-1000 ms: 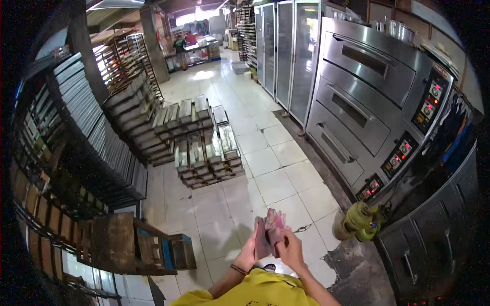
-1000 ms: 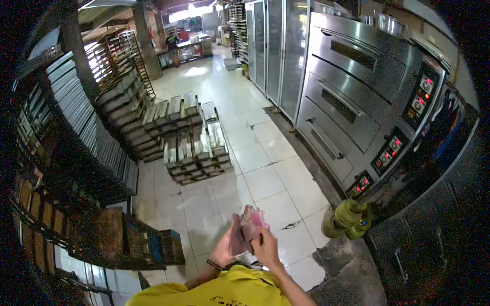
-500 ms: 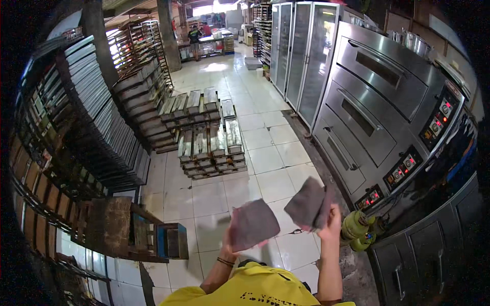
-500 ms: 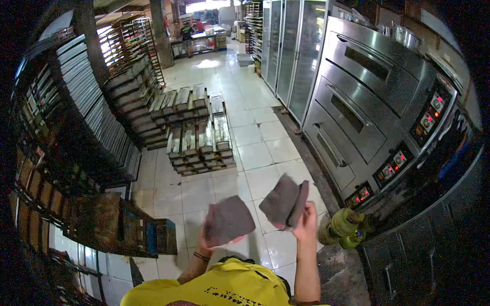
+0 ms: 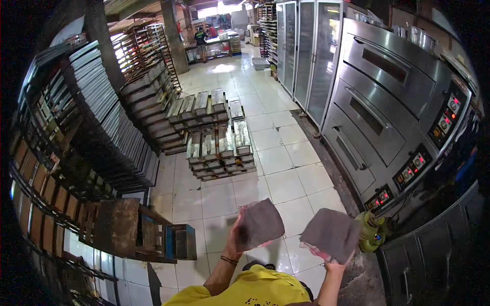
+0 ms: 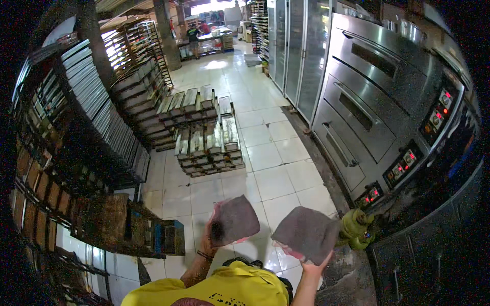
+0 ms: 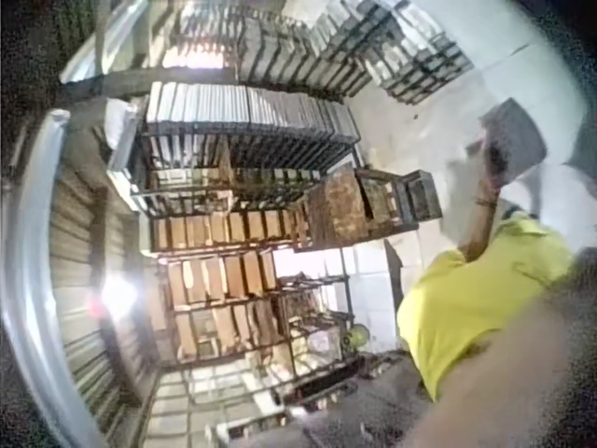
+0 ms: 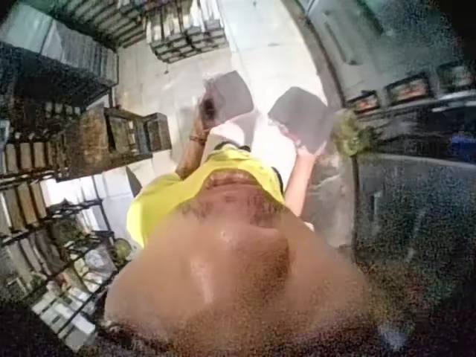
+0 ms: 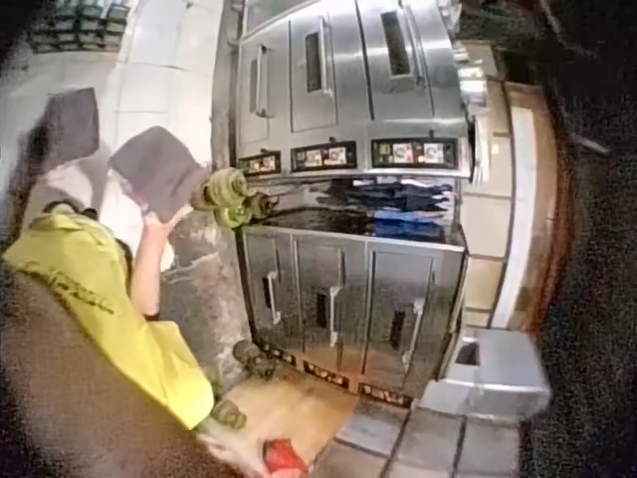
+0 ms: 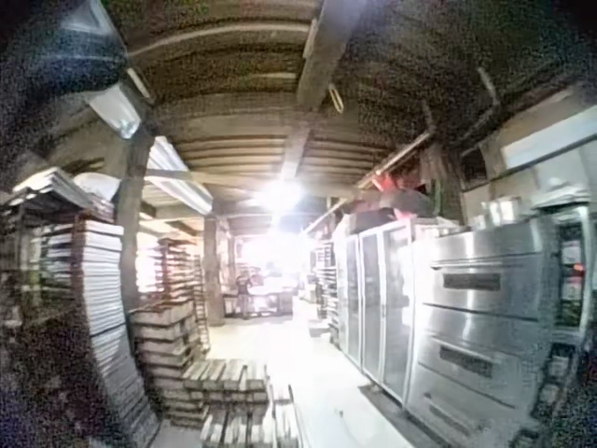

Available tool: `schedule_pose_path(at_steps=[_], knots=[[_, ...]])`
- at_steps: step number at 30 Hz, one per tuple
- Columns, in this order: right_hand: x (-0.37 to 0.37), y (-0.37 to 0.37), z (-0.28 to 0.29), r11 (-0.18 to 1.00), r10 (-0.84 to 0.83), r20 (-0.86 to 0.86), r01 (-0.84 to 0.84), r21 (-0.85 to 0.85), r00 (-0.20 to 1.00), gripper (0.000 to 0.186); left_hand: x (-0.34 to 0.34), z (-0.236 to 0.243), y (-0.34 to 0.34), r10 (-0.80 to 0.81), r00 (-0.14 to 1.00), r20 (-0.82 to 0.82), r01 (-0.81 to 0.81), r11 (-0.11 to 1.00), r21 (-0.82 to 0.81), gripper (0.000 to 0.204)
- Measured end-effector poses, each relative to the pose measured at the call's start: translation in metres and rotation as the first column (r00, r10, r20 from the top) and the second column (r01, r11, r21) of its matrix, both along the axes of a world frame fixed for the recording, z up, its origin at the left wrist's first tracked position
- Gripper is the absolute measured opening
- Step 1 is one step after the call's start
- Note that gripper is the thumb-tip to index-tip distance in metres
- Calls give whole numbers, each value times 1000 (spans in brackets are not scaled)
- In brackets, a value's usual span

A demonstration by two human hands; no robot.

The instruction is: Moving bread trays and checking bread baking in industrial ovens.

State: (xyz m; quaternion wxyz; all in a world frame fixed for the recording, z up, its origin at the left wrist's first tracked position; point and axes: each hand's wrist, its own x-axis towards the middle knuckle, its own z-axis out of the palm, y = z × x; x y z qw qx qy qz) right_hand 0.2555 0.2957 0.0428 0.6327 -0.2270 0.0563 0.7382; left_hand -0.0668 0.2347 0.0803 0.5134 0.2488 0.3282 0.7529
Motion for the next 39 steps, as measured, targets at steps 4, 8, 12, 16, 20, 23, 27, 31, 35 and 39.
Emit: schedule_pose_path(at_steps=[4, 8, 12, 16, 20, 23, 27, 31, 35, 39], knots=[[-4, -12, 1, 952, -297, -96, 302, 48, 950, 38, 5, 15, 2, -218, 936, -278, 298, 909, 291, 51], [-25, -56, 52, 903, -393, -244, 422, 78, 886, 34, -1, 15, 10, -358, 933, 41, 354, 887, -295, 39], [-22, -89, 72, 844, -396, -370, 492, 214, 841, 27, 20, 31, 26, -421, 878, -228, 301, 856, -421, 35], [7, -102, 105, 811, -196, -324, 339, 477, 926, 62, 42, 74, 55, -618, 709, -340, 521, 784, -337, 27], [2, -127, 101, 768, -529, -279, 592, 245, 802, 52, 95, 112, 73, -684, 583, -439, 578, 728, -368, 28], [7, -147, 101, 748, -600, -219, 636, 189, 770, 51, 132, 132, 79, -744, 398, -536, 667, 636, -388, 23], [7, -161, 74, 754, -612, 646, 584, 302, 456, 51, 168, 85, 106, -443, 303, -844, 792, 609, -35, 21], [8, -179, -5, 704, -659, 695, 562, 435, 287, 52, 184, 76, 108, -398, 152, -905, 891, 451, -49, 19], [31, -148, -66, 490, -872, 353, 578, 652, 340, 54, 214, 65, 88, -540, 13, -841, 948, 275, -162, 10], [53, -179, -54, 298, -911, 77, 519, 801, 405, 56, 226, 36, 91, -451, 23, -892, 977, 200, -76, 23]])
